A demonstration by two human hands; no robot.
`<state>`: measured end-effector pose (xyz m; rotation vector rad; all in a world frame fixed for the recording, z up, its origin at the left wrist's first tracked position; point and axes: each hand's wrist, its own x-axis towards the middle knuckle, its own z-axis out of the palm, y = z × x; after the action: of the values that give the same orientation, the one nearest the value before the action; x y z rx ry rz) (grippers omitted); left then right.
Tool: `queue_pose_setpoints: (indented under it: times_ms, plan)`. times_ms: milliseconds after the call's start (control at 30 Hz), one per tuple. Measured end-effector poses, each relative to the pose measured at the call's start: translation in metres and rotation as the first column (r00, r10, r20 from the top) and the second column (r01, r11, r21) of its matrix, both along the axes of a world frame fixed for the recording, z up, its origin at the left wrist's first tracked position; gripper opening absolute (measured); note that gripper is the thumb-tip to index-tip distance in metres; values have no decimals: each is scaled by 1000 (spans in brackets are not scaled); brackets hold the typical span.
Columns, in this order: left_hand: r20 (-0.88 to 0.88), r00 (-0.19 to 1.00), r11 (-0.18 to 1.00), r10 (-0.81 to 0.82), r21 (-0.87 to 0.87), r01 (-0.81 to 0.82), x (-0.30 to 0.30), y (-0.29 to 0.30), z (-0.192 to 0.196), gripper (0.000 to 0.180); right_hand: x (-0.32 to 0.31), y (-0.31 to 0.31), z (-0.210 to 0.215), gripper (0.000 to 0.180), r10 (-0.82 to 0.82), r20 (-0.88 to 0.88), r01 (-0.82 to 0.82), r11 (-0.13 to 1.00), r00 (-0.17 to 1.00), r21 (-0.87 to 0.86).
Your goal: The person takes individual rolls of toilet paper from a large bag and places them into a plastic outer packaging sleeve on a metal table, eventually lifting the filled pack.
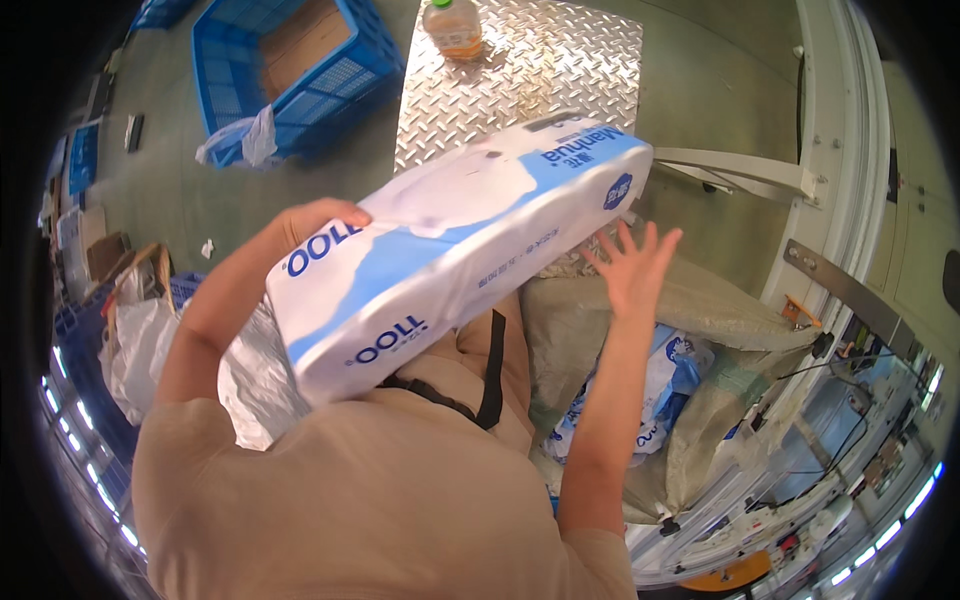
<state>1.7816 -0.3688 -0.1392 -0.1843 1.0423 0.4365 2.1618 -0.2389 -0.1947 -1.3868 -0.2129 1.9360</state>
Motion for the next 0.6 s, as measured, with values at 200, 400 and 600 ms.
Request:
queue_pose_setpoints:
  times_ms: [200,400,600]
  plan:
    - [-216,944,809,-249,489,326,18,-2,-7,93,-98,-32,-39,74,84,-155,-41,964,984,262]
    - [-337,941,831,15,528,176,28,-31,6,93,-131,-18,5,50,177,-139,-139,960,974,243]
    - [-146,976,861,162,504,-68,18,-74,-20,87,-136,-17,24,53,208,16,-194,879,978,436]
